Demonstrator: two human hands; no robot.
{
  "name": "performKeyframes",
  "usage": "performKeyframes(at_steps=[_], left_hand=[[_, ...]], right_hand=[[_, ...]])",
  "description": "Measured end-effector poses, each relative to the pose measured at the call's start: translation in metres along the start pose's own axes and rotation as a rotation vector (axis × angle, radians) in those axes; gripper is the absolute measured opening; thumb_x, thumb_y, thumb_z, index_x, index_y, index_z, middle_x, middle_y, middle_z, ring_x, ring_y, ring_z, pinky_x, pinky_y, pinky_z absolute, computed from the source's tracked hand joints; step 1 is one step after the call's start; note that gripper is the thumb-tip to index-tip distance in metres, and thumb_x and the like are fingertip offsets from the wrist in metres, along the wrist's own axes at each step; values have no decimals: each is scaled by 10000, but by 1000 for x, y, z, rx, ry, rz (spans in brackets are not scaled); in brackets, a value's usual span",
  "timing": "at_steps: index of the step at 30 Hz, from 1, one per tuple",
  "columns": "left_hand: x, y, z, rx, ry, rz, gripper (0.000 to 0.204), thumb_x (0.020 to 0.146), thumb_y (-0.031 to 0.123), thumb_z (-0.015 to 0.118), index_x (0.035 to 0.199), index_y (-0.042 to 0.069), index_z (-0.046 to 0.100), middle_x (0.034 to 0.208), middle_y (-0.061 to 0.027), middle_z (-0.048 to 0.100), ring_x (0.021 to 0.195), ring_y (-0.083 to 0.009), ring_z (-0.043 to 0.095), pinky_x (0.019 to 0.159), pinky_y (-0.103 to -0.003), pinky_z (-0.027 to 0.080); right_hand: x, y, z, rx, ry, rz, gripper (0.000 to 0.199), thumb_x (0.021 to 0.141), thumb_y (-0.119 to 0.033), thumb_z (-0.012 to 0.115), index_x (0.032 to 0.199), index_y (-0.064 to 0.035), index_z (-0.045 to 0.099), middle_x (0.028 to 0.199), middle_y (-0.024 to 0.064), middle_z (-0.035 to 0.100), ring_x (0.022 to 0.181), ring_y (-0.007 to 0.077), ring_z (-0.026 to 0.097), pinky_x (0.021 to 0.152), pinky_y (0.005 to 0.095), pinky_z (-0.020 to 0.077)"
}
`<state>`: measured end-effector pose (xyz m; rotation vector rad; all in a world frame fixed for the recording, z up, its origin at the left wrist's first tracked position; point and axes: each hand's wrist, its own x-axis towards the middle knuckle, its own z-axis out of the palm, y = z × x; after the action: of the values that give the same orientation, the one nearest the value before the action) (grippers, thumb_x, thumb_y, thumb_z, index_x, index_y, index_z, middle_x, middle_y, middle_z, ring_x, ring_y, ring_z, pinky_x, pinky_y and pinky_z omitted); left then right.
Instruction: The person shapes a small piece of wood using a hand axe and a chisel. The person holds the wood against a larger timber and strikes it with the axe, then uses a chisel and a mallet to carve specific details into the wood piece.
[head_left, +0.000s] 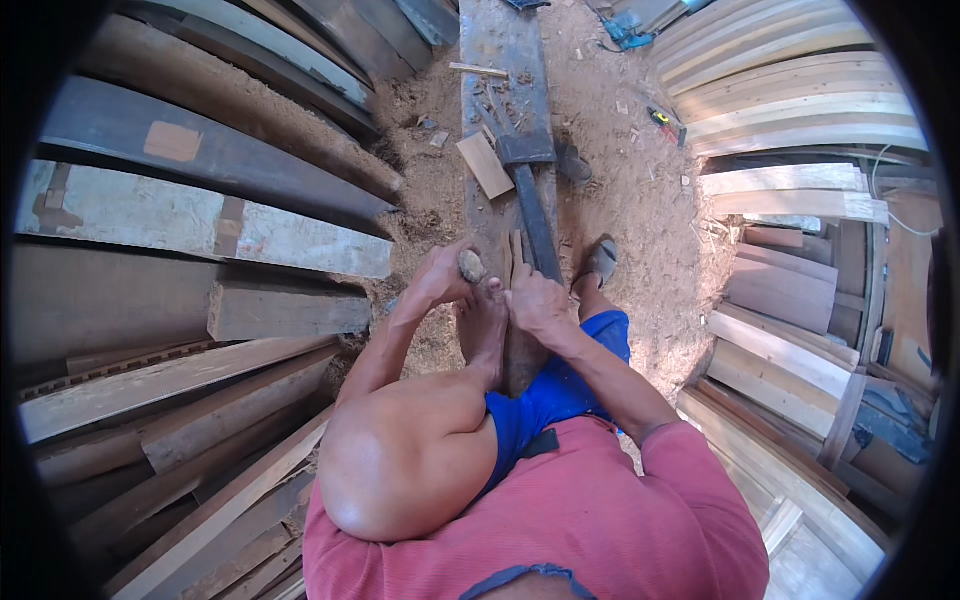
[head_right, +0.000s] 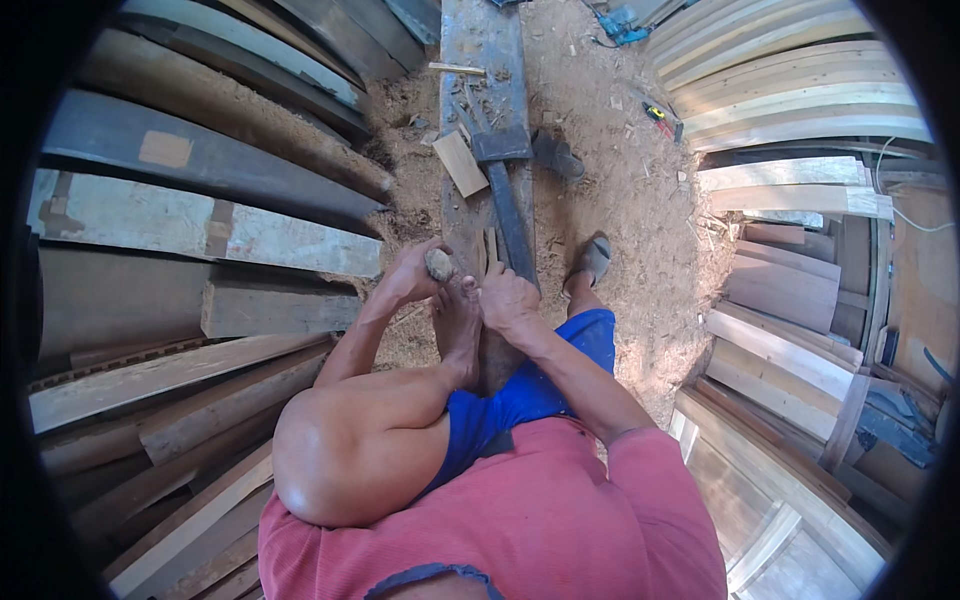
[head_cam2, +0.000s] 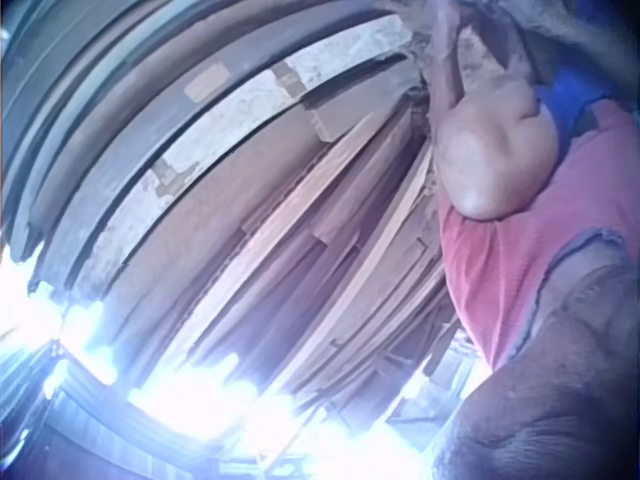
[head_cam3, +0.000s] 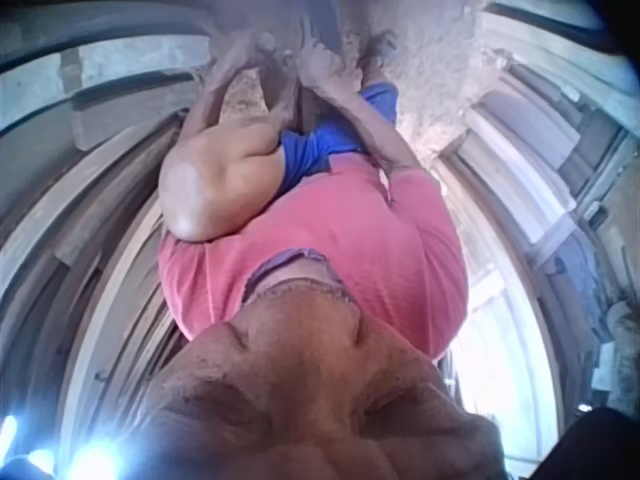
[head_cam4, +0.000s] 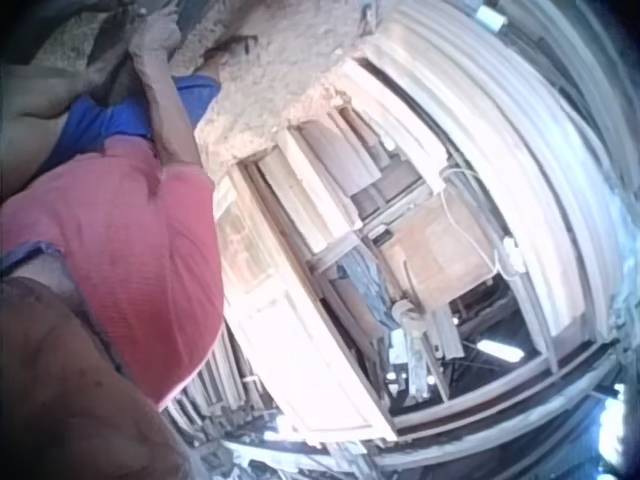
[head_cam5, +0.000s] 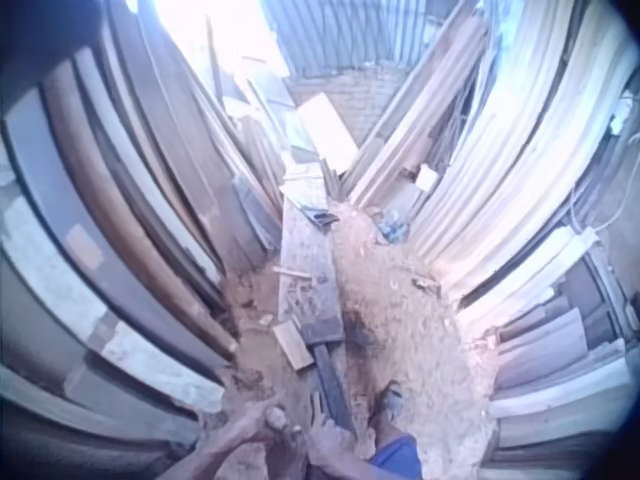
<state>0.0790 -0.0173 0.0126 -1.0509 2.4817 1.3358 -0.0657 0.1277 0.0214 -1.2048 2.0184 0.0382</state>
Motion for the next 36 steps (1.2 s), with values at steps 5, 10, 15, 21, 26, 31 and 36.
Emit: performKeyframes(at_steps=[5, 10, 15, 21, 26, 31, 36], left_hand=[[-1, -3, -6, -37, 13, 8, 405, 773, 274, 774, 1099, 77, 637, 971, -200, 687, 935, -365, 670, 794, -416, 536], [5, -26, 16, 33, 123, -66, 604, 751, 318, 788, 1276, 118, 564, 1056, -214, 680, 1003, -385, 658, 849, -421, 534], [16, -2, 21, -67, 98, -45, 806, 736, 327, 803, 1427, 140, 435, 1113, -220, 671, 1047, -375, 652, 905, -419, 523], [15, -6, 14, -270, 255, 204, 557, 771, 250, 783, 1269, 93, 588, 1151, -168, 670, 1058, -311, 658, 911, -390, 520], [14, 5, -2, -285, 102, 219, 428, 793, 215, 762, 1178, 74, 640, 1088, -133, 685, 988, -275, 667, 868, -353, 531], [9, -6, 22, -390, 23, 89, 337, 795, 181, 757, 1098, 77, 653, 992, -102, 691, 893, -222, 663, 804, -344, 531], [12, -32, 45, -348, 96, -67, 285, 835, 186, 741, 1065, 47, 646, 891, -50, 676, 825, -133, 620, 742, -309, 521]], right_hand=[[23, -14, 20, 31, 233, 90, 561, 841, -322, 688, 1172, 70, 461, 1064, 241, 627, 893, 381, 696, 757, 442, 577], [24, -16, -3, 78, 101, 99, 480, 833, -293, 685, 1116, 66, 538, 1085, 272, 638, 935, 389, 684, 796, 457, 565], [27, 5, 5, 220, 162, 90, 378, 825, -294, 635, 967, 57, 627, 1004, 305, 663, 976, 440, 648, 845, 496, 524], [24, 36, -2, 742, 60, -268, 262, 909, -211, 573, 982, 38, 612, 1003, 190, 697, 898, 275, 685, 767, 377, 531], [12, 30, -12, 1390, -306, -111, 265, 982, -203, 520, 1176, -24, 548, 1009, 99, 694, 830, 147, 668, 723, 294, 552], [16, 33, -3, 1466, -281, -94, 262, 996, -177, 488, 1209, -28, 520, 1016, 95, 695, 766, 124, 672, 681, 282, 565], [10, 37, -9, 1550, -322, -86, 285, 1002, -178, 467, 1245, -36, 513, 1005, 93, 697, 761, 105, 660, 689, 281, 557]])
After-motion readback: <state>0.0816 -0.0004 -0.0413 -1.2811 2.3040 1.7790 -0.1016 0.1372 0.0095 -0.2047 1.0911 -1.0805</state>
